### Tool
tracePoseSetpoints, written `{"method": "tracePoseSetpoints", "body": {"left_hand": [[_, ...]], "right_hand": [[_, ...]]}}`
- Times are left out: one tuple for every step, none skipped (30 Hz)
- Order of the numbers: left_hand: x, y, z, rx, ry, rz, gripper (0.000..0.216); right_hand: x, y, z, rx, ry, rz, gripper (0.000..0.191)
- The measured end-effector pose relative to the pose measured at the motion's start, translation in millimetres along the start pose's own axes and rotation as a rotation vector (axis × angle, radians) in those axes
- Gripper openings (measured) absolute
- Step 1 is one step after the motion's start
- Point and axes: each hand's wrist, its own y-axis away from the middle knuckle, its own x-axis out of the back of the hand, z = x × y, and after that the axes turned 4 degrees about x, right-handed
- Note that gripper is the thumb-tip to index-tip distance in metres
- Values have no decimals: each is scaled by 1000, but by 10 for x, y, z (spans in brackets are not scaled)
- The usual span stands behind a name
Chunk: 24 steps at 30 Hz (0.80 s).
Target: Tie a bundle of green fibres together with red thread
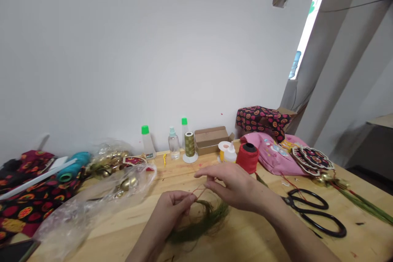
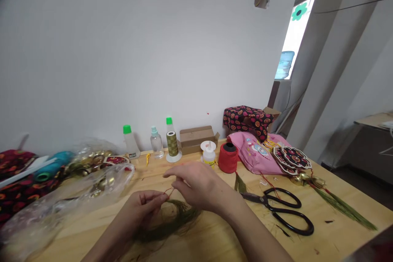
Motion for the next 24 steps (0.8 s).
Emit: {"method": "tracePoseSetpoints", "body": {"left_hand": [[-3, 1, 2, 1, -6, -13, 33], [-5, 3, 3, 2, -11, -24, 34], [-6, 6, 4, 5, -16, -33, 34], [-6, 8, 4, 7, -20, -39, 33], [-8, 11, 3, 8, -24, -45, 33], [-11, 14, 3, 6, -30, -51, 33], [-16, 17, 2, 3, -38, -59, 33], [-24, 22, 3, -1, -49, -68, 33], [-35, 29, 4, -6, -63, -81, 32], [-48, 38, 7, -9, -75, -95, 32], [-62, 50, 11, -16, -94, -111, 31], [-76, 64, 17, -30, -122, -131, 30], [-89, 78, 23, -48, -153, -156, 30], [-100, 91, 30, -71, -186, -183, 30], [-107, 101, 34, -93, -213, -210, 31], [-110, 106, 37, -108, -228, -232, 33], [-111, 105, 36, -111, -223, -247, 35], [-109, 100, 32, -99, -191, -253, 37], [-105, 90, 27, -81, -146, -252, 37], [-100, 79, 21, -61, -102, -249, 37], [-95, 67, 15, -41, -56, -246, 36], [-91, 57, 11, -23, -10, -242, 35], [-88, 50, 8, -8, 38, -237, 34], [-85, 47, 8, 2, 85, -229, 32]], "right_hand": [[-3, -26, -15, 24, -30, 5, 29], [-12, -48, -25, 46, -57, 9, 28], [-28, -66, -30, 65, -83, 15, 28], [-47, -80, -28, 79, -109, 23, 27], [-69, -91, -20, 87, -136, 33, 27], [-92, -100, -6, 90, -166, 42, 26], [-115, -109, 13, 90, -197, 47, 26], [-139, -121, 36, 87, -227, 48, 26], [-164, -135, 62, 81, -254, 44, 25], [-190, -152, 90, 72, -275, 36, 24], [-219, -170, 120, 65, -291, 26, 24], [-250, -187, 151, 60, -303, 10, 23], [-285, -202, 184, 55, -313, -6, 23], [-322, -212, 217, 45, -322, -20, 23], [-363, -218, 251, 28, -335, -32, 23], [-404, -217, 284, 4, -355, -43, 23], [-446, -211, 315, -28, -383, -54, 23], [-486, -200, 342, -59, -414, -62, 24], [-522, -186, 365, -85, -445, -70, 24], [-554, -170, 383, -104, -472, -81, 25], [-580, -154, 397, -119, -495, -93, 25], [-599, -140, 408, -131, -508, -103, 26], [-610, -129, 418, -139, -511, -107, 25], [-613, -121, 428, -139, -495, -99, 24]]}}
